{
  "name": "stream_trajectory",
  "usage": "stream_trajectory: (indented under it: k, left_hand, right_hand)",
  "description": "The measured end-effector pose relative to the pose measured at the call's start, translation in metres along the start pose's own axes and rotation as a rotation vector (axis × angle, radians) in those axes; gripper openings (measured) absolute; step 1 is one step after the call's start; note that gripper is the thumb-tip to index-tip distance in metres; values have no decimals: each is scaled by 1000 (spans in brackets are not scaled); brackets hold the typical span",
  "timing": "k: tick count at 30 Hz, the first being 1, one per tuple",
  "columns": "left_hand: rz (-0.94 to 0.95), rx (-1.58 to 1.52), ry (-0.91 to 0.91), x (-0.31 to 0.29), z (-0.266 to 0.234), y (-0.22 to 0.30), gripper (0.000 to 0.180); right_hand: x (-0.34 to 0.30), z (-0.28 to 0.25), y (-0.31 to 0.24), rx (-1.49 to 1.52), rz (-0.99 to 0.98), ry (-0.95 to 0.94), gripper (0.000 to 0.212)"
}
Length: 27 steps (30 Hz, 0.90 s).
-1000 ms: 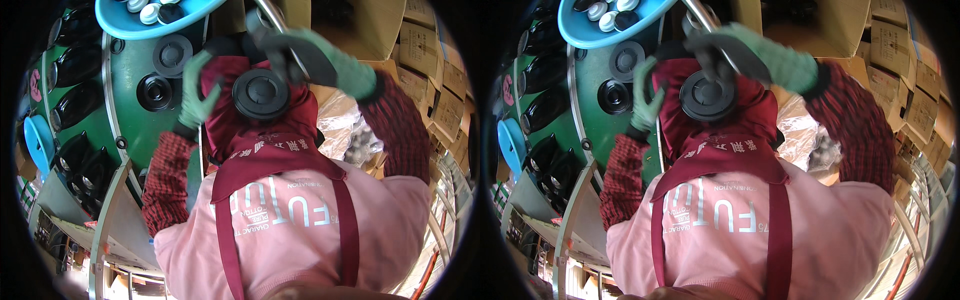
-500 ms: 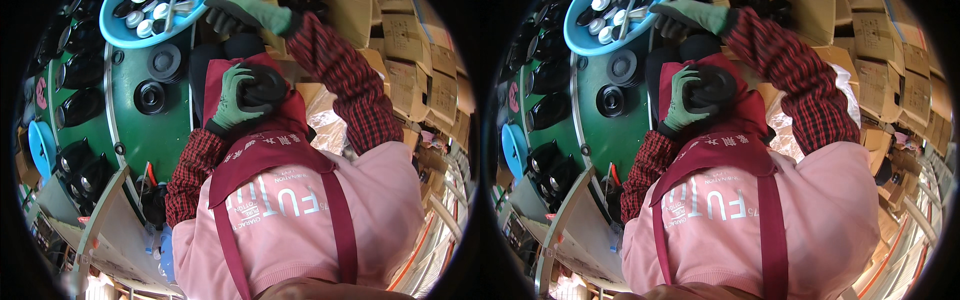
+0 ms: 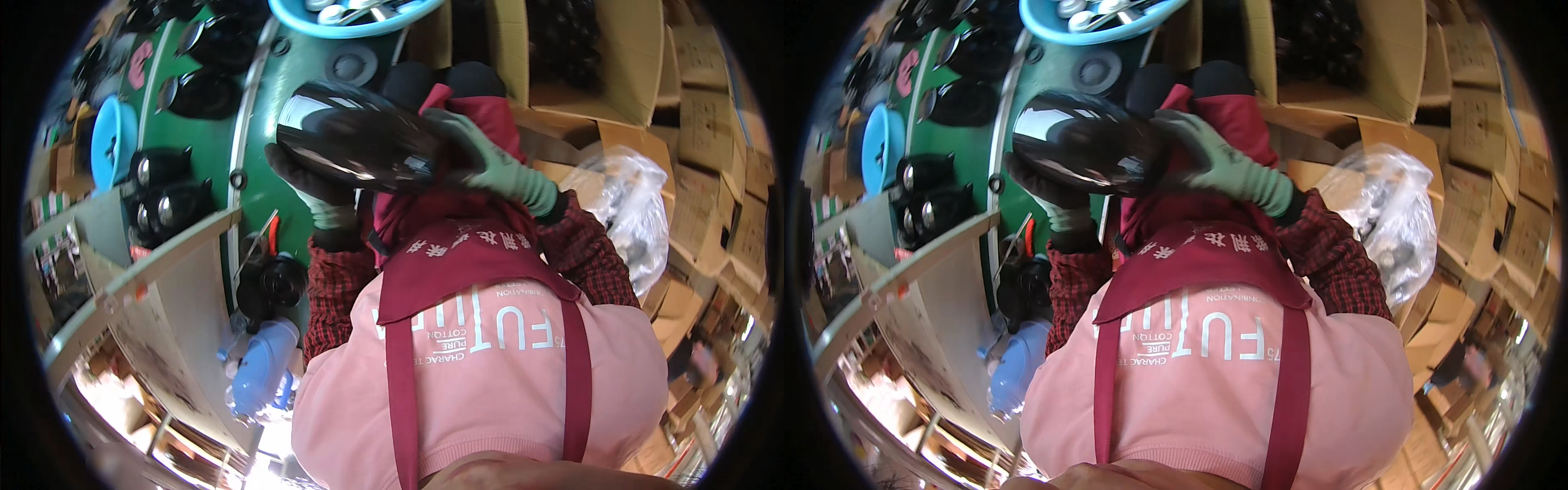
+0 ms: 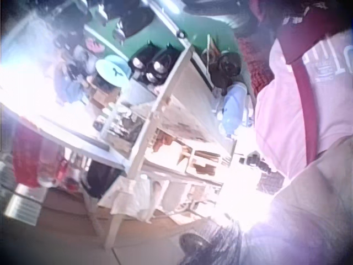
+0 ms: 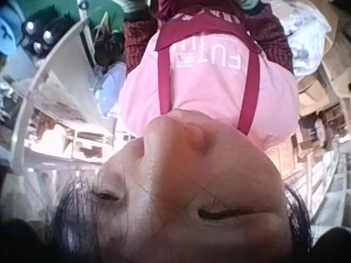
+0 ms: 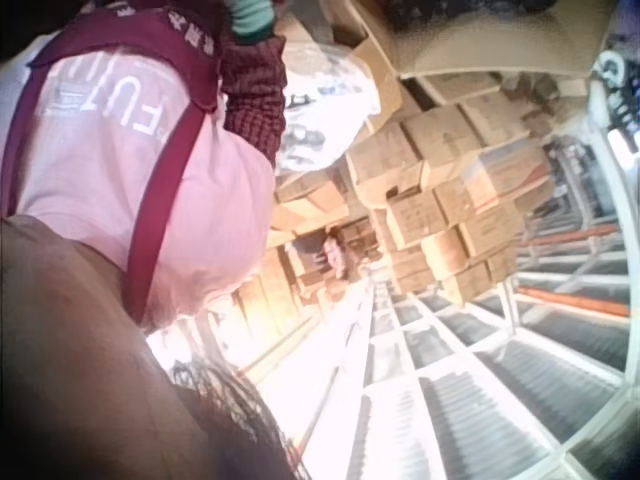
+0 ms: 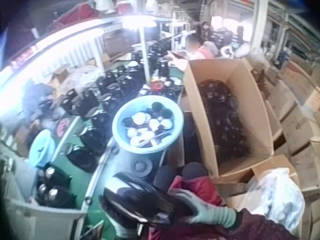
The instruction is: The person repeatedly picks up black kettle bodies from a cardboard box, places them on a green workbench, inserts a white circular component into the base, and secures a black lid. The assembled kettles are then placed into a blue basin. The process is repeated continuously.
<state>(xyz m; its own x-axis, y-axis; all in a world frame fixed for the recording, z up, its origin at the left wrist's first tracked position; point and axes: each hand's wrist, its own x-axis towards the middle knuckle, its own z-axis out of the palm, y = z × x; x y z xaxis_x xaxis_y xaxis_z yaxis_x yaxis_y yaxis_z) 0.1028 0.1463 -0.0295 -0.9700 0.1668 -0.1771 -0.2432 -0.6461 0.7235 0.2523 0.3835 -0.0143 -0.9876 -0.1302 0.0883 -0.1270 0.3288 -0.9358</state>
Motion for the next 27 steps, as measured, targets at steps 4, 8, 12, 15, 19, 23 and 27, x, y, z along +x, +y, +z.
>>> stream_trajectory:
  k: [4,8,12,15,19,23,27]
  left_hand:
    - [-598,-243,46,-20,-89,11,67]
    - [-472,201,233,-59,-139,10,60]
    - [32,517,528,-85,-135,20,67]
    - [246,772,356,-94,-123,29,77]
    - [374,995,127,-98,-114,35,85]
    - [414,1318,56,-95,-111,37,87]
    - [414,1433,54,-94,-108,38,90]
  right_hand:
    - [40,76,-2,-48,101,-11,59]
    - [69,123,11,-71,185,-28,50]
    - [80,147,16,-278,207,-139,49]
    - [81,156,15,-425,121,-155,49]
    - [80,158,15,-418,149,-208,52]
    - [79,151,20,-372,79,-192,54]
    - [81,142,20,-295,169,-300,54]
